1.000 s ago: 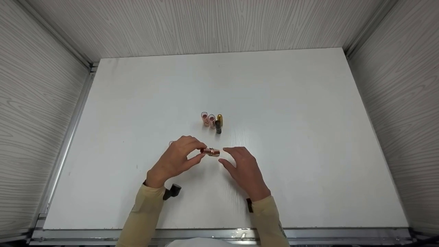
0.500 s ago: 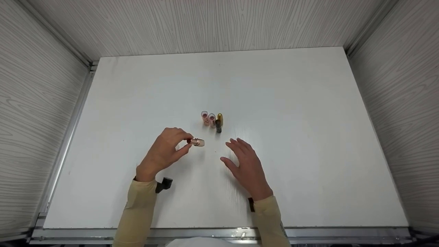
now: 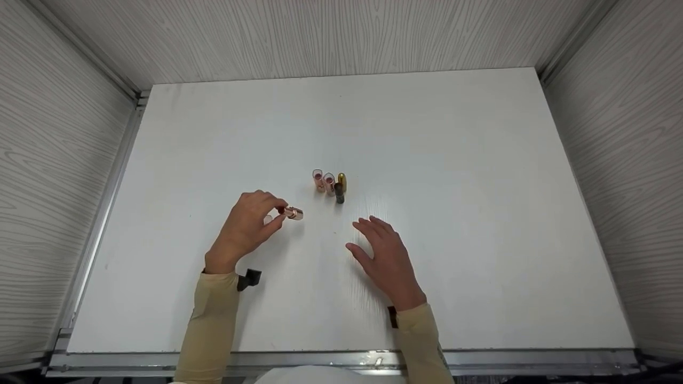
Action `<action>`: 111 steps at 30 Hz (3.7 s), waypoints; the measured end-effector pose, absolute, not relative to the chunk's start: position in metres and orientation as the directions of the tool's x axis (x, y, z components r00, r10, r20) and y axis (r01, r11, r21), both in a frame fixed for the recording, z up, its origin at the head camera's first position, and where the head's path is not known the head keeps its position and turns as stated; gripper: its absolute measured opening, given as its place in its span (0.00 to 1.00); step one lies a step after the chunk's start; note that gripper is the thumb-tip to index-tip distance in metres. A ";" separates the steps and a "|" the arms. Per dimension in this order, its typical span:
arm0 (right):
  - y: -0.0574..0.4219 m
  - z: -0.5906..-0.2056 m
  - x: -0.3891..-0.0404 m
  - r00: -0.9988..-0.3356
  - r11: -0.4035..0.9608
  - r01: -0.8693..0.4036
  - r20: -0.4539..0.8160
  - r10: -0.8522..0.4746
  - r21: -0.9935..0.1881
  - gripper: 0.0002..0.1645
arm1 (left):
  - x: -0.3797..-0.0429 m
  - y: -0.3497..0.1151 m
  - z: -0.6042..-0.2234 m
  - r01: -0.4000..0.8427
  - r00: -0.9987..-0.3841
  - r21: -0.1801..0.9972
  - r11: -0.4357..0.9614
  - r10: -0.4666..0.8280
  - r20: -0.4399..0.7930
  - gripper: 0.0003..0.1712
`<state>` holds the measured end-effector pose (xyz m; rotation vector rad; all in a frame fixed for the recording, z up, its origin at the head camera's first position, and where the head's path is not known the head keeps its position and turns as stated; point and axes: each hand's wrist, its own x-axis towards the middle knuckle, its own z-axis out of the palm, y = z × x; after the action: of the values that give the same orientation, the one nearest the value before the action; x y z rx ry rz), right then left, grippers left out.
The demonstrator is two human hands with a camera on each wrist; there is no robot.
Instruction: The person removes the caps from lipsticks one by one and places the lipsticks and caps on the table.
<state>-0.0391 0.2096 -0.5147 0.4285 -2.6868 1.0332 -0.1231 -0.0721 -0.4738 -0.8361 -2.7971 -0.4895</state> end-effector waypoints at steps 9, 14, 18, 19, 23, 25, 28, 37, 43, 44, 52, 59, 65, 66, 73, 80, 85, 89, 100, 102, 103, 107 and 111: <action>0.211 -0.517 -0.039 -0.928 0.723 -0.350 0.323 -0.183 -0.595 0.27 | -0.129 -0.077 -0.494 0.522 -0.853 0.265 0.811 0.487 0.189 0.07; 0.211 -0.517 -0.040 -0.921 0.718 -0.364 0.344 -0.183 -0.593 0.26 | -0.132 -0.076 -0.499 0.491 -0.871 0.248 0.835 0.474 0.127 0.07; 0.212 -0.517 -0.040 -0.926 0.719 -0.354 0.334 -0.177 -0.599 0.26 | -0.133 -0.077 -0.500 0.466 -0.884 0.218 0.858 0.459 0.082 0.06; 0.212 -0.517 -0.039 -0.928 0.720 -0.349 0.329 -0.176 -0.600 0.26 | -0.134 -0.077 -0.501 0.461 -0.887 0.215 0.861 0.456 0.076 0.06; 0.213 -0.520 -0.038 -0.934 0.721 -0.336 0.314 -0.172 -0.605 0.26 | -0.134 -0.079 -0.505 0.450 -0.892 0.216 0.867 0.446 0.067 0.06; 0.214 -0.521 -0.037 -0.934 0.720 -0.336 0.313 -0.171 -0.607 0.26 | -0.134 -0.079 -0.506 0.444 -0.895 0.217 0.869 0.443 0.058 0.06; 0.215 -0.520 -0.038 -0.933 0.720 -0.338 0.315 -0.172 -0.606 0.26 | -0.134 -0.079 -0.507 0.435 -0.898 0.206 0.876 0.438 0.035 0.06; 0.215 -0.519 -0.037 -0.926 0.711 -0.354 0.333 -0.176 -0.608 0.25 | -0.133 -0.079 -0.507 0.437 -0.897 0.215 0.874 0.442 0.024 0.08; 0.215 -0.520 -0.038 -0.925 0.714 -0.356 0.337 -0.177 -0.603 0.25 | -0.134 -0.080 -0.509 0.446 -0.892 0.219 0.868 0.452 0.025 0.09; 0.215 -0.520 -0.038 -0.925 0.713 -0.355 0.335 -0.176 -0.604 0.25 | -0.134 -0.080 -0.508 0.444 -0.892 0.220 0.868 0.451 0.020 0.10; 0.215 -0.519 -0.037 -0.930 0.709 -0.347 0.326 -0.172 -0.614 0.24 | -0.133 -0.081 -0.501 0.417 -0.901 0.223 0.881 0.432 -0.021 0.19; 0.214 -0.518 -0.037 -0.934 0.718 -0.333 0.316 -0.164 -0.611 0.24 | -0.138 -0.080 -0.475 0.454 -0.886 0.283 0.845 0.462 0.040 0.19; 0.215 -0.519 -0.037 -0.925 0.714 -0.353 0.342 -0.167 -0.605 0.24 | -0.150 -0.074 -0.457 0.520 -0.852 0.309 0.796 0.511 0.117 0.18; 0.215 -0.519 -0.036 -0.923 0.714 -0.355 0.345 -0.167 -0.604 0.24 | -0.151 -0.072 -0.456 0.531 -0.845 0.304 0.791 0.521 0.121 0.18; 0.220 -0.520 -0.037 -0.924 0.725 -0.353 0.343 -0.169 -0.592 0.24 | -0.170 -0.050 -0.451 0.571 -0.816 0.266 0.777 0.573 0.081 0.20; 0.222 -0.520 -0.037 -0.916 0.711 -0.364 0.369 -0.157 -0.601 0.24 | -0.192 -0.024 -0.454 0.582 -0.803 0.211 0.785 0.596 -0.004 0.22; 0.223 -0.521 -0.035 -0.907 0.713 -0.378 0.392 -0.156 -0.591 0.24 | -0.201 -0.012 -0.463 0.582 -0.807 0.158 0.798 0.591 -0.010 0.18; 0.225 -0.523 -0.034 -0.903 0.717 -0.380 0.401 -0.152 -0.584 0.24 | -0.205 -0.006 -0.471 0.582 -0.807 0.132 0.803 0.590 -0.028 0.18; 0.223 -0.521 -0.035 -0.913 0.719 -0.356 0.386 -0.131 -0.597 0.23 | -0.208 -0.007 -0.475 0.546 -0.831 0.074 0.834 0.551 -0.073 0.16; 0.222 -0.521 -0.034 -0.915 0.719 -0.355 0.381 -0.134 -0.598 0.23 | -0.208 -0.008 -0.476 0.534 -0.840 0.077 0.842 0.538 -0.072 0.16; 0.222 -0.520 -0.034 -0.916 0.719 -0.354 0.378 -0.136 -0.598 0.23 | -0.208 -0.008 -0.476 0.527 -0.844 0.077 0.846 0.532 -0.068 0.15; 0.222 -0.519 -0.034 -0.921 0.717 -0.348 0.365 -0.140 -0.604 0.23 | -0.208 -0.008 -0.476 0.501 -0.860 0.075 0.862 0.506 -0.064 0.12; 0.223 -0.519 -0.032 -0.925 0.719 -0.336 0.355 -0.132 -0.608 0.23 | -0.206 -0.006 -0.475 0.501 -0.860 0.067 0.863 0.505 -0.077 0.10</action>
<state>-0.0319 0.2226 -0.5188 0.3686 -2.6392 1.0143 -0.2065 -0.0064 -0.4748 -0.8442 -3.1207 -0.0714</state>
